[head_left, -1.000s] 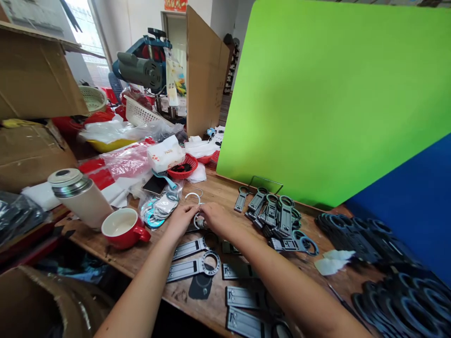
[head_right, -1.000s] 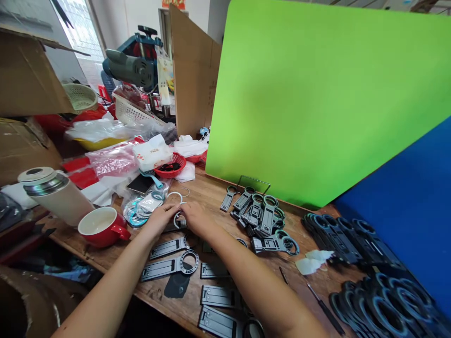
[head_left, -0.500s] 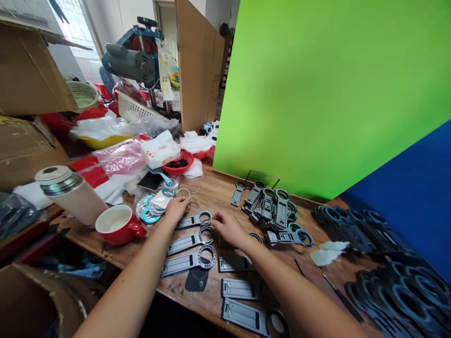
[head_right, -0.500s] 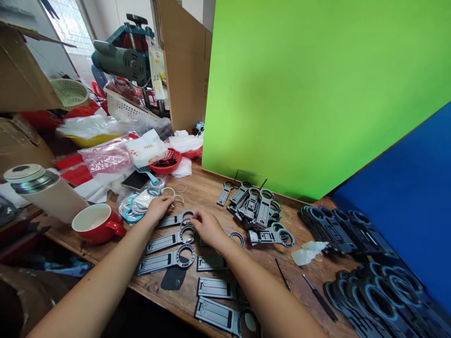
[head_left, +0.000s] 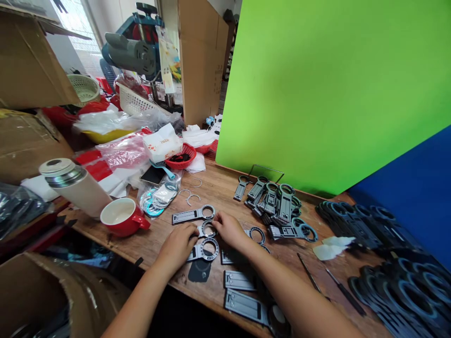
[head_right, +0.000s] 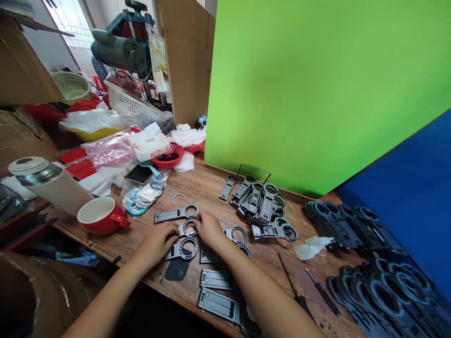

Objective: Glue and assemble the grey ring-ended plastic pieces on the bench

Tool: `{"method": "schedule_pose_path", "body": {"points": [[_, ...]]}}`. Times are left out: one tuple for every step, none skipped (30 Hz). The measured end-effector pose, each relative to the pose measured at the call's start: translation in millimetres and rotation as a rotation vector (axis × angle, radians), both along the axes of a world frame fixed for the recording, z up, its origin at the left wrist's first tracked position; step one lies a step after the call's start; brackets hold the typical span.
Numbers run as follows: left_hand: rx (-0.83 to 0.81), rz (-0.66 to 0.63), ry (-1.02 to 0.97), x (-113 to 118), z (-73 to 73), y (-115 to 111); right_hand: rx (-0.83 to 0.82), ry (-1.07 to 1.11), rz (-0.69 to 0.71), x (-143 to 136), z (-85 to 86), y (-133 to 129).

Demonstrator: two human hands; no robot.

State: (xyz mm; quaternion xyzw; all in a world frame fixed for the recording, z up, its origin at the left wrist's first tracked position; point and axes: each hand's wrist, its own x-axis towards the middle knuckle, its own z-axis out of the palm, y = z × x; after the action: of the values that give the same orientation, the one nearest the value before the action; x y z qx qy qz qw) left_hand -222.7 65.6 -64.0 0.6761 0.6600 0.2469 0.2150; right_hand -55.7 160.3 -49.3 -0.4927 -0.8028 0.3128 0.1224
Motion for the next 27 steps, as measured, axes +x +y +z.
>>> {"method": "schedule_pose_path", "body": {"points": [[-0.002,-0.009,0.014,0,-1.4,1,0.017,-0.015,0.003,0,0.3,0],[-0.003,-0.018,0.027,0,-1.9,2,0.035,-0.028,0.009,-1,0.5,-1],[-0.003,-0.026,0.039,-1,-1.7,2,0.053,-0.041,0.018,-1,0.7,-1],[-0.003,-0.033,0.047,-1,-0.9,3,0.072,-0.052,0.031,-2,0.9,0],[-0.002,-0.042,0.058,-2,0.1,2,0.092,-0.063,0.047,-2,1.1,0],[0.000,-0.055,0.077,-2,1.2,2,0.111,-0.074,0.065,-3,1.2,0],[0.001,-0.070,0.107,-2,2.2,1,0.128,-0.086,0.084,-3,1.3,1],[0.000,-0.088,0.147,-2,3.1,0,0.144,-0.099,0.102,-4,1.1,2],[0.000,-0.109,0.192,-2,3.6,0,0.157,-0.112,0.120,-4,0.8,3],[0.001,-0.131,0.237,-2,4.0,-1,0.168,-0.123,0.140,-4,0.2,3],[0.004,-0.151,0.275,-3,4.1,-1,0.176,-0.131,0.163,-3,-0.7,4],[0.008,-0.167,0.305,-3,4.1,-1,0.183,-0.137,0.188,-2,-1.7,5],[0.013,-0.183,0.330,-4,4.1,0,0.189,-0.139,0.214,0,-2.7,5],[0.018,-0.200,0.353,-4,4.1,0,0.194,-0.140,0.238,2,-3.6,5],[0.024,-0.218,0.375,-5,4.2,1,0.197,-0.138,0.255,5,-4.2,4],[0.029,-0.240,0.395,-5,4.4,2,0.203,-0.139,0.268,8,-4.4,3],[0.035,-0.264,0.411,-6,4.8,2,0.217,-0.146,0.280,12,-4.2,1],[0.042,-0.292,0.419,-6,5.3,3,0.243,-0.163,0.294,16,-3.5,-1],[0.050,-0.318,0.422,-6,6.0,4,0.279,-0.189,0.314,19,-2.5,-4],[0.058,-0.341,0.422,-6,6.7,4,0.321,-0.223,0.342,22,-1.4,-8],[0.064,-0.360,0.421,-5,7.6,5,0.366,-0.259,0.374,25,-0.4,-11],[0.069,-0.375,0.419,-5,8.4,6,0.405,-0.293,0.402,26,0.4,-15],[0.073,-0.383,0.417,-5,9.4,7,0.433,-0.320,0.420,27,1.0,-19],[0.075,-0.387,0.417,-4,10.4,7,0.448,-0.340,0.430,27,1.3,-22],[0.075,-0.389,0.416,-4,11.6,8,0.451,-0.354,0.433,28,1.5,-25],[0.073,-0.387,0.415,-3,12.9,9,0.445,-0.363,0.428,28,1.7,-27],[0.068,-0.383,0.415,-2,14.2,9,0.433,-0.364,0.421,29,2.2,-28]]}}
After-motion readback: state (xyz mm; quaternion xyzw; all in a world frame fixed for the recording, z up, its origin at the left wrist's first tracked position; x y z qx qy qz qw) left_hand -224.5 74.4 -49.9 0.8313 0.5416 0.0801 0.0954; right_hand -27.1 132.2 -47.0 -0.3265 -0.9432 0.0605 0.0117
